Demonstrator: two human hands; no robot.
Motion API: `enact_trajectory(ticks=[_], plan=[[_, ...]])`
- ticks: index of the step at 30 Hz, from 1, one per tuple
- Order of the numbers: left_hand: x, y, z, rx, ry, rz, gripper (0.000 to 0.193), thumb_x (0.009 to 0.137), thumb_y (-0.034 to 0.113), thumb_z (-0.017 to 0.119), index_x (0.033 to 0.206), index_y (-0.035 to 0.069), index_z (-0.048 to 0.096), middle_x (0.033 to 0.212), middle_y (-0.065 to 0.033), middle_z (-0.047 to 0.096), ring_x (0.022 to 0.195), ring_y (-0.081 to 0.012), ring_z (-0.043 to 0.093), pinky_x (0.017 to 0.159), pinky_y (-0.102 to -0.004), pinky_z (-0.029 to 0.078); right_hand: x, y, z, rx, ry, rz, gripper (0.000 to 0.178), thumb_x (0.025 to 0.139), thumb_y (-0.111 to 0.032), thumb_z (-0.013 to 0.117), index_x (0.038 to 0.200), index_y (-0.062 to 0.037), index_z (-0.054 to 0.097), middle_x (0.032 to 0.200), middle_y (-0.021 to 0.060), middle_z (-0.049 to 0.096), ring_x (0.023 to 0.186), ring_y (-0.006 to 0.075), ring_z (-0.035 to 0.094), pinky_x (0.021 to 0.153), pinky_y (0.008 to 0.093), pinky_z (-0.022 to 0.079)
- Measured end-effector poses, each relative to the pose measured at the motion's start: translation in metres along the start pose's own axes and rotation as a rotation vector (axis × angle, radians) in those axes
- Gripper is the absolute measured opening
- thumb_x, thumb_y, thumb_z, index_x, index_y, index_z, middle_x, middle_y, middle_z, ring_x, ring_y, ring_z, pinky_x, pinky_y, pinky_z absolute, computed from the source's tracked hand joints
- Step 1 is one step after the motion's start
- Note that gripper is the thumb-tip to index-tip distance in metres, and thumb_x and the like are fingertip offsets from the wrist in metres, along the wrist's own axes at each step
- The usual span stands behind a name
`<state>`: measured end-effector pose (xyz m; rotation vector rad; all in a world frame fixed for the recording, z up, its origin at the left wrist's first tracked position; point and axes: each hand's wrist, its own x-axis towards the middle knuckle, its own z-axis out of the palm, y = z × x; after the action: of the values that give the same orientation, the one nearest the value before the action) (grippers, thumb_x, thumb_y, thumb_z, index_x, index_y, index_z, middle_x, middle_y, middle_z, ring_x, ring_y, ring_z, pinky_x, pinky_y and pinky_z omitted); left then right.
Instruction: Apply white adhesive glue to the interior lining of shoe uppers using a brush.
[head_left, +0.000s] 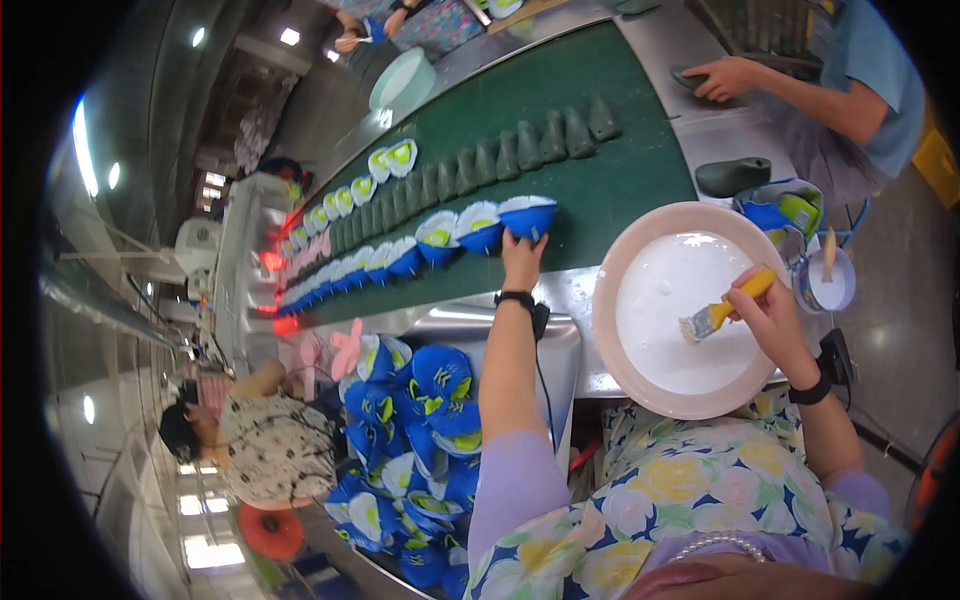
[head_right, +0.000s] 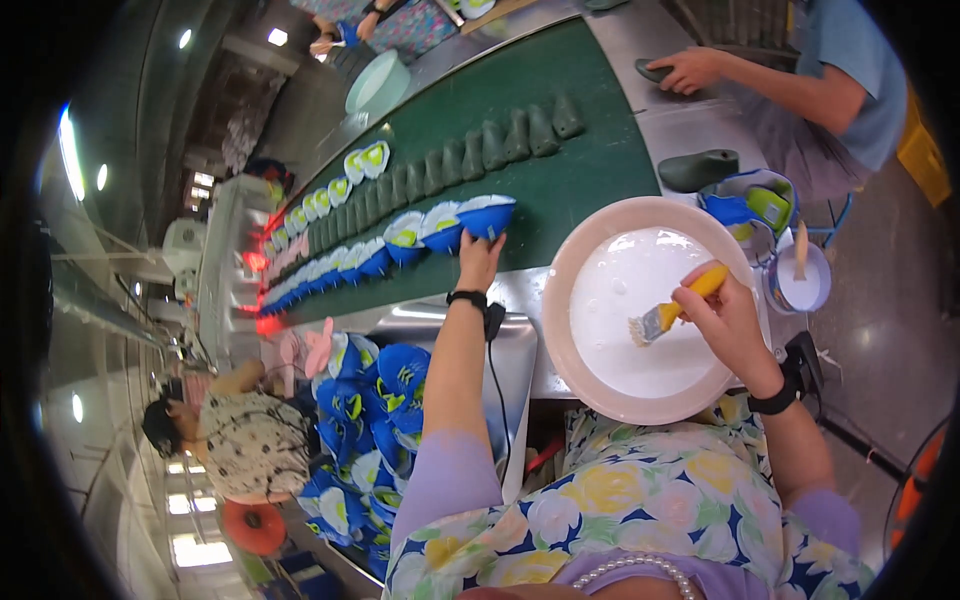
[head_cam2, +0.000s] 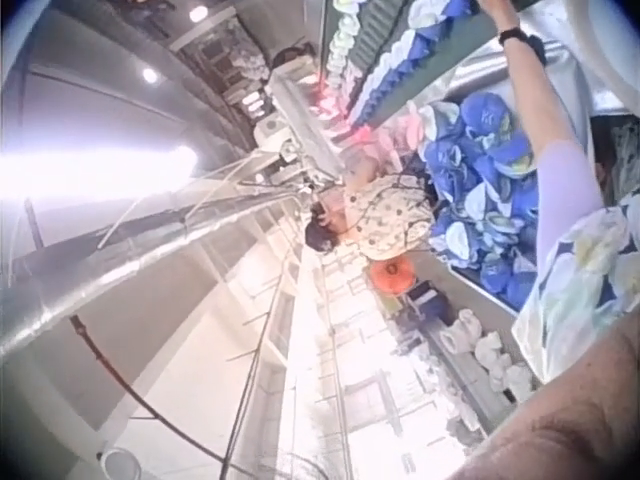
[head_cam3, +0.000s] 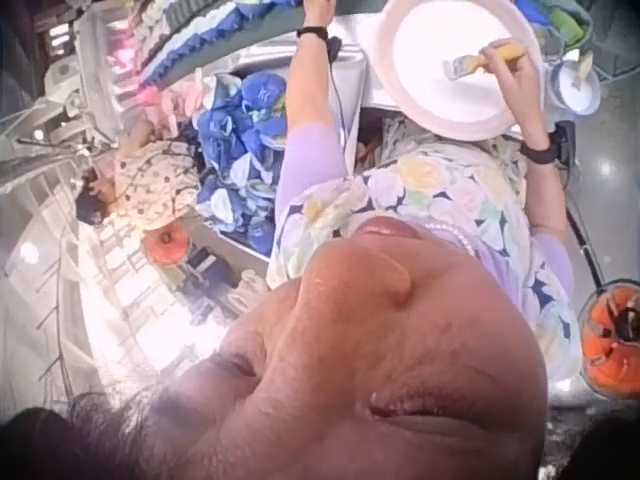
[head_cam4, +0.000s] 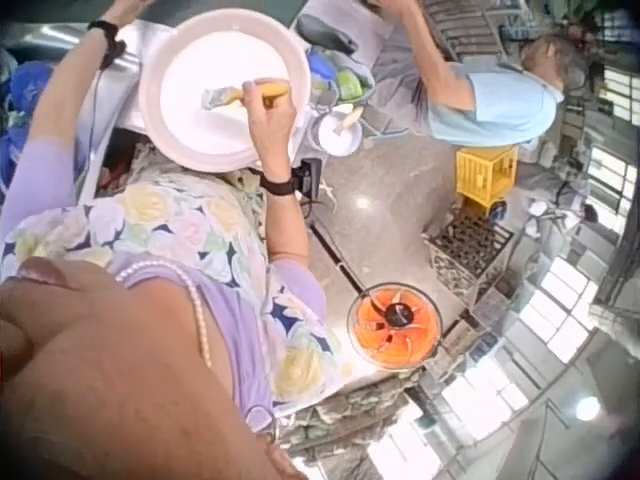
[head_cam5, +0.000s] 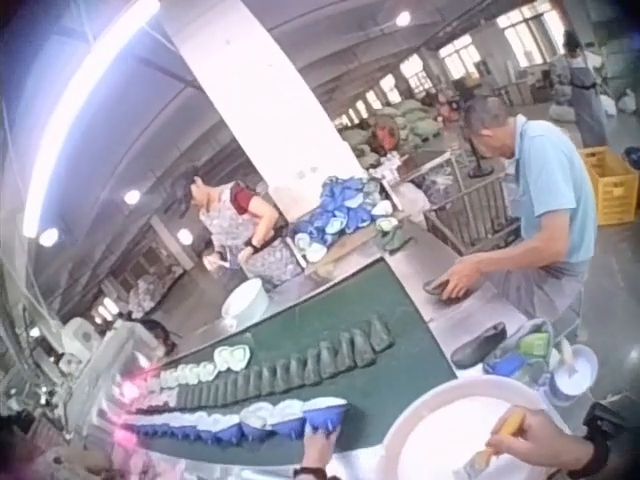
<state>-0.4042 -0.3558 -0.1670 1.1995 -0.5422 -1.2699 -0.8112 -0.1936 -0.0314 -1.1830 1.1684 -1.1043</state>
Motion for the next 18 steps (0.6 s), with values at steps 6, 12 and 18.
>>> enact_trajectory(ticks=[6,12,18], plan=[[0.033,0.005,-0.017,0.402,0.228,-0.095,0.069,0.087,-0.003,0.043,0.147,0.02,0.02,0.104,-0.0102,0.052,0.086,-0.0205,0.059,0.068,-0.034,0.051,0.005,0.01,0.0,-0.035,-0.022,0.072,0.011,0.092,-0.009,0.059,0.098,-0.0016,0.054,0.087,0.0059,0.061,0.075,0.0089,0.061,0.065,0.0202,0.051],[-0.064,0.1,-0.113,1.394,0.295,0.86,0.054,0.069,-0.002,0.058,0.123,0.003,0.053,0.119,-0.0194,0.055,0.108,-0.0374,0.053,0.097,-0.0423,0.039,0.001,0.014,-0.009,-0.159,0.019,-0.008,0.012,0.092,-0.01,0.061,0.098,-0.0012,0.056,0.087,0.0055,0.061,0.074,0.0091,0.059,0.065,0.0204,0.048],[-0.226,0.072,-0.223,2.057,-0.024,0.154,0.04,0.069,0.0,0.062,0.106,0.014,0.061,0.144,-0.0145,0.035,0.128,-0.0423,0.035,0.102,-0.0481,0.04,-0.006,0.006,0.033,-0.25,-0.346,-0.141,0.016,0.086,-0.013,0.065,0.096,-0.0009,0.06,0.086,0.011,0.063,0.076,0.018,0.062,0.07,0.0283,0.049]])
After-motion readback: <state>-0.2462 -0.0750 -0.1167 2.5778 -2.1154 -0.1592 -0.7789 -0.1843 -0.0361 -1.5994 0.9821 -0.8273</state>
